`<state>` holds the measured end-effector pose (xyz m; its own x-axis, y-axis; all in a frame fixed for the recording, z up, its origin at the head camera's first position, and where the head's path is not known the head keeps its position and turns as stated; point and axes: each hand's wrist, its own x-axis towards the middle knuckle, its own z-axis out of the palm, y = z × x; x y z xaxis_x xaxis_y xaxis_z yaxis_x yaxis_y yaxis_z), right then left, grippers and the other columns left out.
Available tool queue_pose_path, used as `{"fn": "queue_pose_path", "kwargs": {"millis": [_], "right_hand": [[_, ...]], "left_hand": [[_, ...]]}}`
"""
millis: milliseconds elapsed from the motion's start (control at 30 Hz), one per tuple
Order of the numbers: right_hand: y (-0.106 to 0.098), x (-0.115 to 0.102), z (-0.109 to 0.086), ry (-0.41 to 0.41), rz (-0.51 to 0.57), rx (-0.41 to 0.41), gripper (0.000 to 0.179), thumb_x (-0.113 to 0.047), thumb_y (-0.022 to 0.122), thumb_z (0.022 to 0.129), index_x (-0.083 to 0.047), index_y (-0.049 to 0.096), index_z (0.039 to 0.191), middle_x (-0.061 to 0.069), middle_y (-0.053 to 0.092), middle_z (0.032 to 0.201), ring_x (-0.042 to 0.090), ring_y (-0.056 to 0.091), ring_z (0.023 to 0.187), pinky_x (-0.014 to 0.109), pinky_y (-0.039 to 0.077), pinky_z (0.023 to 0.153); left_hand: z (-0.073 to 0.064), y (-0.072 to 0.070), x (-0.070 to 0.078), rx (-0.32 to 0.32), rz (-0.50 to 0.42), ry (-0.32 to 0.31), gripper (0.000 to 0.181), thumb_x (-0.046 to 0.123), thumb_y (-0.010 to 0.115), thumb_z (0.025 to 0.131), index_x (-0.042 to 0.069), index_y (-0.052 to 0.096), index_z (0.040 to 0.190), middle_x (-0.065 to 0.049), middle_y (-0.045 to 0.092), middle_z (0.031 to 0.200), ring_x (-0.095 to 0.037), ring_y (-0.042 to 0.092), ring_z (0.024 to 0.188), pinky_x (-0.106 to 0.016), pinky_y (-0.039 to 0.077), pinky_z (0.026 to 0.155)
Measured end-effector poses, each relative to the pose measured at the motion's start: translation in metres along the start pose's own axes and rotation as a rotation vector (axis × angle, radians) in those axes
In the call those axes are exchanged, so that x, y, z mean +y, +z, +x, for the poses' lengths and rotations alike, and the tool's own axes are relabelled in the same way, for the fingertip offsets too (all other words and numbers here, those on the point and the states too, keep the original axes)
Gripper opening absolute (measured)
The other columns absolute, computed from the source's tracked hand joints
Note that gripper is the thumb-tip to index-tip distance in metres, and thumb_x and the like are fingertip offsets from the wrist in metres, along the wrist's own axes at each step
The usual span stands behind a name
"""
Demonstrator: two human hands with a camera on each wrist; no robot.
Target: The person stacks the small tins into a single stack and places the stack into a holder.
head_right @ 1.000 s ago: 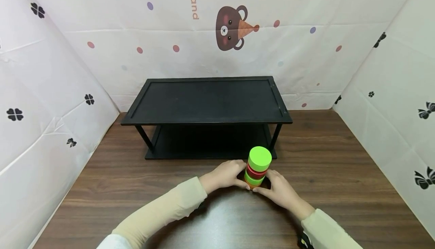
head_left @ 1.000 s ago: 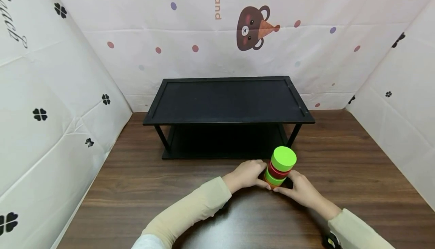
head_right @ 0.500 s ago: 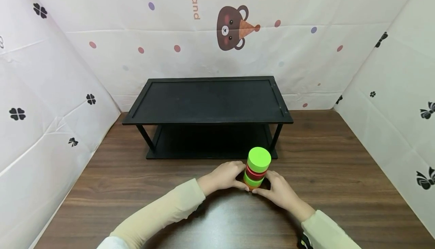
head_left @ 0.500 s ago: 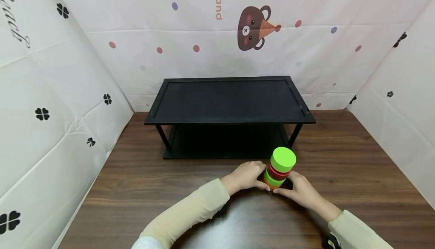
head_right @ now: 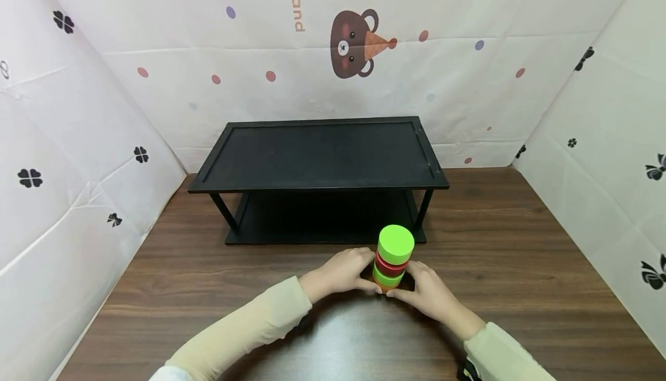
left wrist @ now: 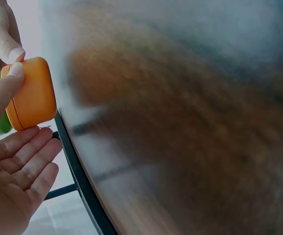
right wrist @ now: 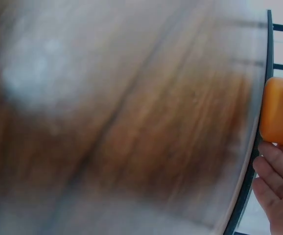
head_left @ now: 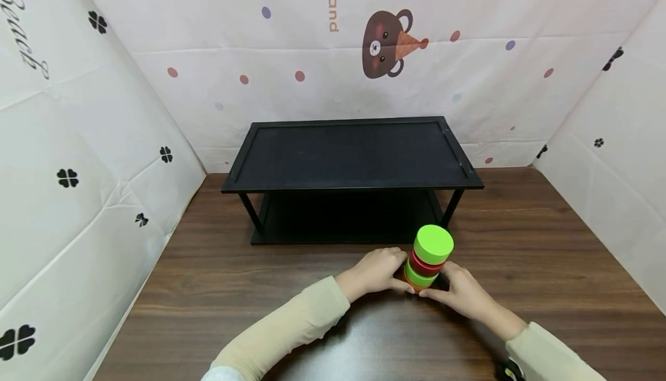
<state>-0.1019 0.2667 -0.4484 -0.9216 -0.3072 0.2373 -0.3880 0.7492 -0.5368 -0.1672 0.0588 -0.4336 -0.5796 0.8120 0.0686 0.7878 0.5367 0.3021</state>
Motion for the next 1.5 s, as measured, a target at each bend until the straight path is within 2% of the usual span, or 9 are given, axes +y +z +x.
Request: {"fn": "queue_pose_path", "kwargs": {"millis": [333,1167,1333,1500], "right_hand": [[-0.005,-0.005,0.002,0.024,0.059,-0.022,0.055,-0.028,0.083,0.072,-0.003,0.059,0.116,0.008,0.067,0.111,0.026,0.063,0.103,0.045,0.053,0.082],[-0.008,-0.016,0.001,0.018,0.073,-0.05,0.051,-0.028,0.082,0.074,-0.004,0.062,0.114,0.006,0.068,0.11,0.027,0.063,0.104,0.047,0.052,0.084],[-0.008,-0.019,0.001,0.027,0.069,-0.052,0.05,-0.028,0.082,0.073,-0.004,0.063,0.113,0.005,0.068,0.109,0.025,0.064,0.103,0.046,0.052,0.084],[-0.011,-0.024,-0.001,0.023,0.065,-0.047,0.052,-0.03,0.082,0.073,-0.003,0.062,0.113,0.007,0.068,0.109,0.029,0.064,0.102,0.047,0.052,0.083]], "left_hand": [[-0.004,-0.004,0.002,-0.001,0.0,-0.011,0.051,0.049,0.07,0.081,0.009,0.062,0.113,0.002,0.064,0.103,-0.004,0.059,0.089,-0.015,0.047,0.076],[-0.016,-0.006,0.001,0.042,-0.046,0.004,0.049,0.048,0.07,0.082,0.009,0.062,0.11,0.0,0.065,0.103,-0.005,0.06,0.089,-0.015,0.048,0.076],[-0.019,-0.007,0.002,0.059,-0.03,0.022,0.047,0.048,0.069,0.082,0.01,0.063,0.109,0.001,0.065,0.101,-0.005,0.06,0.088,-0.015,0.048,0.075],[-0.022,-0.009,0.004,0.053,-0.014,0.026,0.048,0.049,0.068,0.083,0.009,0.063,0.11,0.0,0.066,0.102,-0.006,0.059,0.088,-0.016,0.048,0.076]]}}
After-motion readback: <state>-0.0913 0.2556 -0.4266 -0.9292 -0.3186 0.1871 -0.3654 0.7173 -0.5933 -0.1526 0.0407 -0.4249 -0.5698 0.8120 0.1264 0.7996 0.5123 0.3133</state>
